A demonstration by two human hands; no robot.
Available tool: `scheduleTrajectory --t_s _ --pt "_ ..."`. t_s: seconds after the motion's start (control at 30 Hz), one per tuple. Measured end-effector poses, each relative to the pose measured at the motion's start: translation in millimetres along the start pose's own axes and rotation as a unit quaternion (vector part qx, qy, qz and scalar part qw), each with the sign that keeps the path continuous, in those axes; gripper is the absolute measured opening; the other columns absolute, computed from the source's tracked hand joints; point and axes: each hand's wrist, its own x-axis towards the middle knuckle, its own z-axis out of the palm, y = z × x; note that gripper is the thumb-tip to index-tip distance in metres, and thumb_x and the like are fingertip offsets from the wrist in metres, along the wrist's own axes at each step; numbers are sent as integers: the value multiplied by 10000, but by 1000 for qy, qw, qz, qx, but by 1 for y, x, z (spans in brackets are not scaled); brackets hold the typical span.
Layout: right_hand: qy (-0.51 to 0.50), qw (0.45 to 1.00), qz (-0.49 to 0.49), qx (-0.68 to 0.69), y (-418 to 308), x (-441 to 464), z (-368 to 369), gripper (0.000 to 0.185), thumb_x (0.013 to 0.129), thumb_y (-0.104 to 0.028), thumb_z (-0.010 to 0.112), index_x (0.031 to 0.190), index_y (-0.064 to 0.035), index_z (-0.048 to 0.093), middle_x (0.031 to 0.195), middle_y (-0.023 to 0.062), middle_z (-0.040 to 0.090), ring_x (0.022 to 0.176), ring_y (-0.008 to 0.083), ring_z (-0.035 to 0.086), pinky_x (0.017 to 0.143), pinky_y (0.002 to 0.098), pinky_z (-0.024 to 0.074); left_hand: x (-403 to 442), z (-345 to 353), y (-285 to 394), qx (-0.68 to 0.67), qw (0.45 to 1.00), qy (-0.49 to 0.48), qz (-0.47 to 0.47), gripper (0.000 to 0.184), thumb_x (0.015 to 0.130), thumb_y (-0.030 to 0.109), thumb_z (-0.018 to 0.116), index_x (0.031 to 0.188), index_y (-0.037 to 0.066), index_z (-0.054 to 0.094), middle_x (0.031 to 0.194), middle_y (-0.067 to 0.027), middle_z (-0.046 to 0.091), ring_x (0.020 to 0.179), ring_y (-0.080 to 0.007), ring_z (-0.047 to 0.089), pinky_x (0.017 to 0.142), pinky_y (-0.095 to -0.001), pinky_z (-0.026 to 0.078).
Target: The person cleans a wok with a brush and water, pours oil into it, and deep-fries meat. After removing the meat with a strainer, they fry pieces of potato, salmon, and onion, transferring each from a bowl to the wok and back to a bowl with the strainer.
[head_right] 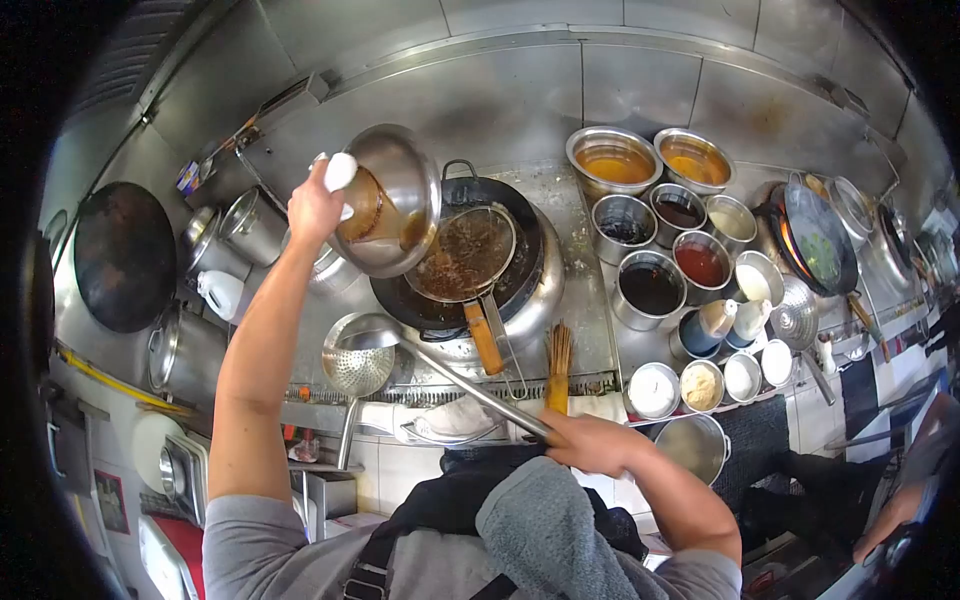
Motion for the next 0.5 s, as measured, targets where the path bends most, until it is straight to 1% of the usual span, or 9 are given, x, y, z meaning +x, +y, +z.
scheduleTrajectory --t_s 0.03,0.07,0.17,0.2,0.27,0.3,0.37,0.4,0.5 --pt "-16 998 52 31 -2 -20 -4 439 898 -208 569 1275 -59 400 786 192 623 638 335 630 600 434 490 -1 4 -19 -32 999 24 -28 517 783 212 622 1287 147 530 1005 -234 685 965 -441 644 855 -519 506" --pt "-3 995 70 66 4 -40 -4 436 897 -193 574 1278 -58 410 764 164 609 601 278 617 570 400 479 -5 4 -37 -59 996 28 -64 564 783 243 632 1329 158 517 1056 -243 674 1004 -439 634 893 -503 494" --pt "62 962 143 225 22 -93 12 435 870 -95 600 1276 -54 448 727 63 558 520 142 542 516 308 440 -13 23 -119 -139 975 74 -155 499 765 273 642 1239 124 591 1091 -252 661 1063 -420 620 915 -467 483" --pt "58 964 143 218 28 -102 23 435 870 -95 600 1276 -54 448 727 63 558 520 142 542 516 308 440 -21 27 -151 -155 965 86 -192 475 762 277 641 1200 99 607 1077 -243 668 1051 -412 626 915 -453 482" --pt "169 903 142 368 35 -117 50 395 869 -68 645 1240 -57 510 925 21 591 795 117 586 696 257 480 -46 51 -236 -214 933 129 -260 432 754 247 652 1132 38 624 1041 -214 683 991 -373 652 886 -426 498" --pt "168 905 145 364 41 -115 66 395 869 -68 645 1240 -57 510 925 21 591 795 117 586 696 257 480 -62 67 -277 -255 908 161 -291 412 750 212 665 1102 2 626 1019 -194 692 943 -343 671 857 -412 516" --pt "316 857 95 397 76 -88 109 444 824 35 596 1242 -67 488 761 -4 493 543 113 482 504 286 422 -107 71 -319 -455 780 232 -361 379 735 112 686 1066 -59 619 995 -158 690 888 -266 678 780 -377 548" --pt "360 866 57 343 115 -76 136 385 860 -46 592 1228 -47 480 890 93 599 676 220 612 578 372 479 -131 74 -342 -477 741 256 -398 365 730 79 690 1055 -73 618 1002 -156 683 885 -250 677 757 -364 556" --pt "403 865 189 233 136 -29 168 387 867 -79 590 1235 -37 477 960 133 605 742 269 625 627 404 488 -199 88 -405 -448 632 364 -517 363 727 47 697 1048 -97 610 1032 -168 673 899 -248 679 751 -363 565"
